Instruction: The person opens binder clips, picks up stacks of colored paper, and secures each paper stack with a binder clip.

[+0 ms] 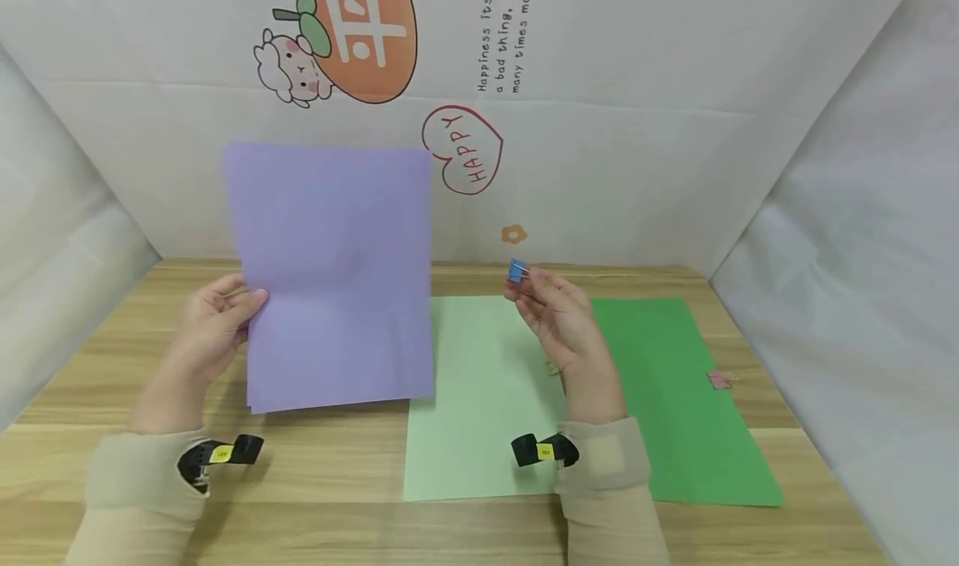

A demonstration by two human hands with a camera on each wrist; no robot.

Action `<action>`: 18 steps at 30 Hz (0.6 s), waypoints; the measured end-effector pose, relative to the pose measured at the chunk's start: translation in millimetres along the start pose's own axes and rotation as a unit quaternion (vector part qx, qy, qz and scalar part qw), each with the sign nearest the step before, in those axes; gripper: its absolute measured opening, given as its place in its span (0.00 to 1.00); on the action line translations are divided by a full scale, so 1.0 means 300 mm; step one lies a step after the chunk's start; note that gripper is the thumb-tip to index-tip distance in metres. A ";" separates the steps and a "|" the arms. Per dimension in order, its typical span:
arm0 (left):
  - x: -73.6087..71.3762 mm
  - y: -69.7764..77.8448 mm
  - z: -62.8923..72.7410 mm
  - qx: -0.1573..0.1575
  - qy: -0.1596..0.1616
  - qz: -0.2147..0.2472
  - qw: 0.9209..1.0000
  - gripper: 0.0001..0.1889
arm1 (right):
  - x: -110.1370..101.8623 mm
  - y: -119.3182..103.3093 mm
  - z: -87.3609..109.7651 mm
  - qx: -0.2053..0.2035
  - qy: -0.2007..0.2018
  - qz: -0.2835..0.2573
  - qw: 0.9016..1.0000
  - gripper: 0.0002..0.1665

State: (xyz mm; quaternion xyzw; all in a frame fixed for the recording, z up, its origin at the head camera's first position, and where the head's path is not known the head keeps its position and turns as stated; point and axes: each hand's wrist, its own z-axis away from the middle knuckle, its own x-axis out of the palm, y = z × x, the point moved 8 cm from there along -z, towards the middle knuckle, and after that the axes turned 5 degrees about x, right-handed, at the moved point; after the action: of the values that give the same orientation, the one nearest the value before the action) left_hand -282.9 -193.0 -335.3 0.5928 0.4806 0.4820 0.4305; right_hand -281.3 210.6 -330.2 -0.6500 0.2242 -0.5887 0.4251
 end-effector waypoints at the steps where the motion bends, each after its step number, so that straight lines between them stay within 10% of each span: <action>1: 0.007 -0.001 -0.001 0.000 0.001 -0.001 1.000 0.10 | 0.003 0.001 0.000 -0.001 0.001 -0.001 1.000 0.14; 18: 0.151 0.018 -0.034 -0.003 0.004 -0.016 1.000 0.09 | 0.023 0.008 -0.006 -0.014 0.058 0.071 0.996 0.14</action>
State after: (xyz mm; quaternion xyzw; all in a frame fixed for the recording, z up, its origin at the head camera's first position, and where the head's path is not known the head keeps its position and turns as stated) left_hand -288.9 -149.0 -321.2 0.5820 0.4900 0.4788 0.4380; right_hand -281.0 203.3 -328.1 -0.6029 0.3023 -0.5908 0.4428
